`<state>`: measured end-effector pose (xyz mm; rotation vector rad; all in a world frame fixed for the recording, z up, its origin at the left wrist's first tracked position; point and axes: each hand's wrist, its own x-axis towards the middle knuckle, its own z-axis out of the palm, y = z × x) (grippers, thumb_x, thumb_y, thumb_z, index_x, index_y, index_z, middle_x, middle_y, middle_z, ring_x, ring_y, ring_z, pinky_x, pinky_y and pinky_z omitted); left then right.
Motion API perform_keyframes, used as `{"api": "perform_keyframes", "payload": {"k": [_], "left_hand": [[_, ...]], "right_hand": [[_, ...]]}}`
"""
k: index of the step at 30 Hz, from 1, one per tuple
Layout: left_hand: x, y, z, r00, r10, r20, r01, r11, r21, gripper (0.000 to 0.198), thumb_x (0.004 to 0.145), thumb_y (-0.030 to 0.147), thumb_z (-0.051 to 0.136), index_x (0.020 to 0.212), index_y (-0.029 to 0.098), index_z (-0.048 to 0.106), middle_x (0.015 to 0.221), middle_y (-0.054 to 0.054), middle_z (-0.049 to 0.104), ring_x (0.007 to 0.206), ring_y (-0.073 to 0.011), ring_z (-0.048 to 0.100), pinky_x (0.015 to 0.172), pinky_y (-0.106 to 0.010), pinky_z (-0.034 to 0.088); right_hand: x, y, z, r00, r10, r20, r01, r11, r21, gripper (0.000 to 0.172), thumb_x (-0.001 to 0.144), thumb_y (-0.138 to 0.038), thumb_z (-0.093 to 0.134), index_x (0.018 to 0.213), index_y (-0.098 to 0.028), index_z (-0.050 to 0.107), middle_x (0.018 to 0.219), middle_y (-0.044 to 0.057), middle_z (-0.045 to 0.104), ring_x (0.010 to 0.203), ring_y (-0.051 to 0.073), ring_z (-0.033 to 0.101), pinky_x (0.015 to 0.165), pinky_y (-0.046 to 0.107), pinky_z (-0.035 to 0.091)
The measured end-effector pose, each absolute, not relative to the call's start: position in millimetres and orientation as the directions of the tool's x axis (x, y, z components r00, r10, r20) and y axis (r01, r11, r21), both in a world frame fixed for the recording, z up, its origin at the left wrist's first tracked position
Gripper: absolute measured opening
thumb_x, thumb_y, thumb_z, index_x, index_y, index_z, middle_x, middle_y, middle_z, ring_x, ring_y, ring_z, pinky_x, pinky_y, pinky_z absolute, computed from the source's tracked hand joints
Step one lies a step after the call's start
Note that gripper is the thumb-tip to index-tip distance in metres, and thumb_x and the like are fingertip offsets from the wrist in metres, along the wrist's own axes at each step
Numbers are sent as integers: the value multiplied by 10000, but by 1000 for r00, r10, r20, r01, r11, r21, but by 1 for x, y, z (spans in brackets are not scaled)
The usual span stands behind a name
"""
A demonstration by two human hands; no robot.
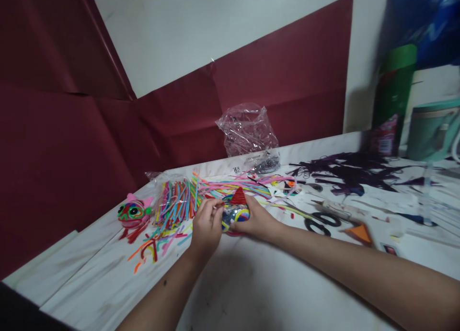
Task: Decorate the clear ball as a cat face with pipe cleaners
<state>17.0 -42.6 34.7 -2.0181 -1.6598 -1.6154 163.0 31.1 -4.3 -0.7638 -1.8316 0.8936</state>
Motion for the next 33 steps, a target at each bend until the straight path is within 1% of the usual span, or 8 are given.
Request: {"api": "perform_keyframes", "payload": {"k": [3,5,8,10,15,21,27,33], "left_hand": [[17,-41,34,-130,630,766,745,-448,495,118,781,250,538,827,208,638,867,-48,617,801,-175,580,738,-284,459],[14,-36,32,-255,660,706,691,-387,611,108,752,277,579,819,199,612,820,-35,594,728,-161,557,685,-279,456],[9,-25,25,-447,777,443,437,-242,866,272,681,329,680,881,179,573,837,-48,606,746,-167,576,674,-282,466],[6,-20,19,-434,871,232,220,-147,964,437,633,355,744,985,170,563,960,-92,633,863,-199,611,738,-302,480],[8,-21,8,-229,973,-38,-134,8,991,665,585,329,806,1177,218,522,1101,-103,657,990,-238,630,846,-349,484],[1,-18,10,-52,997,50,-340,-65,938,517,693,334,699,1174,196,569,1079,-92,692,1038,-245,628,912,-408,483],[-6,-15,8,27,996,81,-372,-65,926,517,690,387,675,1154,174,592,1075,-100,692,1082,-262,601,937,-435,460],[-3,-18,9,69,989,128,-363,-95,927,563,638,430,694,1139,194,594,1050,-90,694,1058,-279,608,935,-447,453]], "right_hand": [[163,34,-3,-361,827,430,64,482,-874,653,505,-287,810,1102,-193,564,1063,55,605,991,259,557,898,419,437],[164,35,-2,-388,843,372,-13,399,-917,633,515,-293,812,1085,-189,558,1023,48,644,945,248,593,873,408,460],[165,36,0,-432,853,294,-89,284,-955,616,552,-313,794,1098,-181,543,997,52,681,911,242,628,846,398,487],[167,37,1,-435,851,296,-94,283,-954,621,567,-337,790,1114,-177,542,1025,65,687,930,249,632,862,408,487],[170,38,0,-470,813,343,-140,315,-939,706,552,-391,813,1169,-186,537,1104,71,674,1003,264,622,914,423,476],[169,45,0,-391,856,339,-295,233,-927,536,702,-506,684,1152,-231,587,1258,73,602,1167,256,543,1002,427,422],[169,50,2,-370,875,313,-277,217,-936,415,751,-531,602,980,-190,657,984,63,694,873,228,640,788,396,519],[173,47,8,-369,861,350,-246,273,-930,381,768,-529,569,892,-183,668,885,49,689,817,218,622,728,368,504]]}}
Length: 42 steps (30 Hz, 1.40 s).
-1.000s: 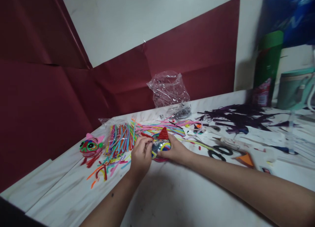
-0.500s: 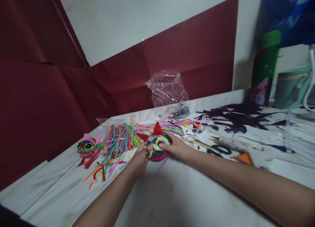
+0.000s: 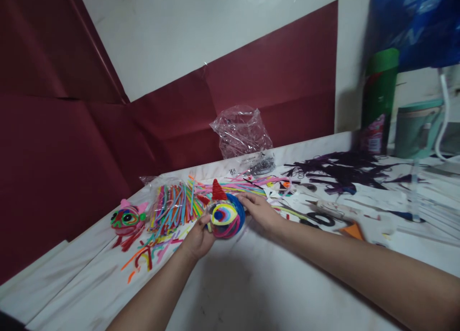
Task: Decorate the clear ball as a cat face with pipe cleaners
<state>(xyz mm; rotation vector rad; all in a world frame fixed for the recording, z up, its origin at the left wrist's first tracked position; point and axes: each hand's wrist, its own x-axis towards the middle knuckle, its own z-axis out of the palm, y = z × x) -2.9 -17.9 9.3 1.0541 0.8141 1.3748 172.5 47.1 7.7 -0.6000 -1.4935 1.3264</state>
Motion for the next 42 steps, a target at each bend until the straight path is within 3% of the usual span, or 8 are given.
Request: {"api": "perform_keyframes", "payload": {"k": [7,14,21,29,35,42], "left_hand": [[-7,-14,2,55,986,155,-342,-128,931,552,675,343,647,1199,206,543,1060,-73,683,1036,-250,618,949,-432,446],[-8,-12,0,30,978,208,-450,-173,876,630,696,239,646,1297,238,460,1100,-45,680,1055,-225,616,998,-409,411],[-10,-11,-3,29,981,193,-433,-162,887,661,688,220,658,1314,240,448,1112,-56,680,1053,-233,624,993,-414,418],[1,-19,2,-113,989,91,-376,-127,918,759,624,217,707,1328,250,427,1145,-65,672,1096,-252,608,992,-413,431],[-2,-15,0,-230,972,48,-382,-136,914,785,652,182,693,1366,266,378,1190,-63,654,1145,-234,581,1013,-398,419],[-5,-14,-4,-192,979,65,-402,-139,905,831,687,167,680,1415,283,297,1219,-57,643,1142,-225,586,1023,-401,412]], "right_hand": [[170,48,5,-326,862,389,-222,330,-917,346,775,-500,549,867,-191,672,890,45,687,854,221,614,771,367,485],[170,50,4,-274,873,405,-174,369,-913,313,780,-456,544,854,-182,677,857,38,685,816,204,594,733,341,478],[167,47,2,-277,880,386,-272,313,-910,315,679,-434,673,860,-178,643,851,37,678,814,202,600,796,354,461],[167,50,0,-307,887,346,-345,235,-909,367,618,-428,741,889,-196,652,870,29,683,841,210,609,829,376,460],[167,45,0,-372,884,282,-390,126,-912,413,715,-541,646,985,-230,662,1061,53,677,954,233,603,796,377,477],[167,45,-3,-344,910,231,-328,113,-938,382,731,-548,612,893,-205,661,893,30,677,793,192,599,646,299,463]]}}
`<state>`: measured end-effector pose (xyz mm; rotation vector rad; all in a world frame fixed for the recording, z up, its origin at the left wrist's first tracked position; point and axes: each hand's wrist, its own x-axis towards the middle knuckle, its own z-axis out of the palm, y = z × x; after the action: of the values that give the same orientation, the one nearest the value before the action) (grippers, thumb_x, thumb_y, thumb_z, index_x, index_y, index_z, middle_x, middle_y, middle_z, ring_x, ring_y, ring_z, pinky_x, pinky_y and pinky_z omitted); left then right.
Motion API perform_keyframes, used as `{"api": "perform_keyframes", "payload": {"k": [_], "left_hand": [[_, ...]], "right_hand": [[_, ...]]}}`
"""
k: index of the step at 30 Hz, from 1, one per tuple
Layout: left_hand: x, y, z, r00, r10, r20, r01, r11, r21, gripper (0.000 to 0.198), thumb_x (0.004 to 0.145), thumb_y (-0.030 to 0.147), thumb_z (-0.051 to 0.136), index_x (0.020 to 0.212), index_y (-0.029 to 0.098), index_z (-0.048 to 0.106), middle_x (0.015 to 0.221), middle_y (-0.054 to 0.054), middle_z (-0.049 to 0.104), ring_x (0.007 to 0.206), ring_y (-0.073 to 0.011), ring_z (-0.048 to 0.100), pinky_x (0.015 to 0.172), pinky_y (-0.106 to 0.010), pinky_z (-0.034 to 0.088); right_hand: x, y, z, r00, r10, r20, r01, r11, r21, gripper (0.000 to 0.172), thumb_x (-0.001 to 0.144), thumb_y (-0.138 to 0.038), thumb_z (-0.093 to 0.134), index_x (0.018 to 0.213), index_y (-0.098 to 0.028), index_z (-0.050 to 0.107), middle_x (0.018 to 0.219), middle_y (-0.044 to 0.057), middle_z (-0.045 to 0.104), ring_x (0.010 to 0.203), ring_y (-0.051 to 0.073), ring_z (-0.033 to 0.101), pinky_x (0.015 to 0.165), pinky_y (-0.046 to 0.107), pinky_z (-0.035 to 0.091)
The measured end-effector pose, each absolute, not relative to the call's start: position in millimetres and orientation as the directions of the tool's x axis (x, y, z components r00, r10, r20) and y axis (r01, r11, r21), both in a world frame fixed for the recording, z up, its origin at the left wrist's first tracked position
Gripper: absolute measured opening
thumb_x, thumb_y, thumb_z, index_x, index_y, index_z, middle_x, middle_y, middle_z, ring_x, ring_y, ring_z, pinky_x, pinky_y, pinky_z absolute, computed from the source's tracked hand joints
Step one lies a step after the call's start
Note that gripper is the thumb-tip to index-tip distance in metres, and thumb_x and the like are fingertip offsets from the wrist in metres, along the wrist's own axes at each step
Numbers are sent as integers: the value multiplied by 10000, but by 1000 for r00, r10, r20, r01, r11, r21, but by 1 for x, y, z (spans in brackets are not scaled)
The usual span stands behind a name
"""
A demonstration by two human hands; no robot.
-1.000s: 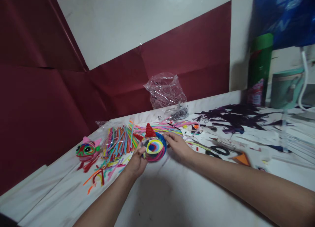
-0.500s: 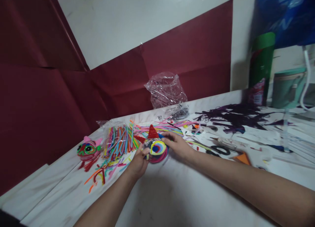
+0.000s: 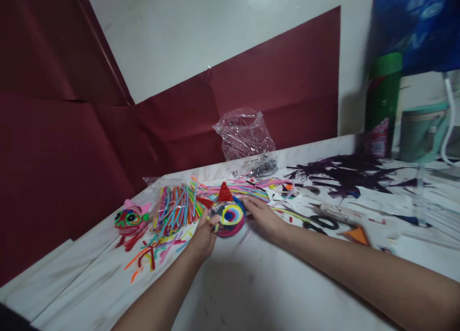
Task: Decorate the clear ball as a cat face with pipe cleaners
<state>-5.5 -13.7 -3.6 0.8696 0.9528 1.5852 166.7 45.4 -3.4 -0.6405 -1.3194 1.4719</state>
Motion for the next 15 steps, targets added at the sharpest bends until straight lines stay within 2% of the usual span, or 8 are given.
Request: {"api": "perform_keyframes", "payload": {"k": [5,12,15], "left_hand": [[-6,-13,-2,-160,982,98,-438,-159,885,804,695,175,671,1409,264,313,1173,-60,666,1127,-228,594,1013,-412,420],[-11,-10,-3,13,982,190,-498,-158,853,625,687,248,665,1286,233,488,1125,-54,680,1114,-256,589,1007,-443,412],[-10,-11,-1,30,978,207,-494,-166,854,573,659,296,699,1208,227,549,1077,-45,693,1118,-261,580,1010,-442,406]], "right_hand": [[168,46,-1,-344,906,246,-326,130,-936,355,716,-523,610,825,-189,657,827,35,650,751,177,578,569,268,467],[167,49,-2,-338,903,266,-319,156,-935,309,691,-489,627,707,-181,610,668,-6,572,605,139,537,501,251,459],[168,47,0,-342,896,284,-318,173,-932,300,688,-479,636,709,-181,602,666,-17,563,568,124,522,501,253,460]]}}
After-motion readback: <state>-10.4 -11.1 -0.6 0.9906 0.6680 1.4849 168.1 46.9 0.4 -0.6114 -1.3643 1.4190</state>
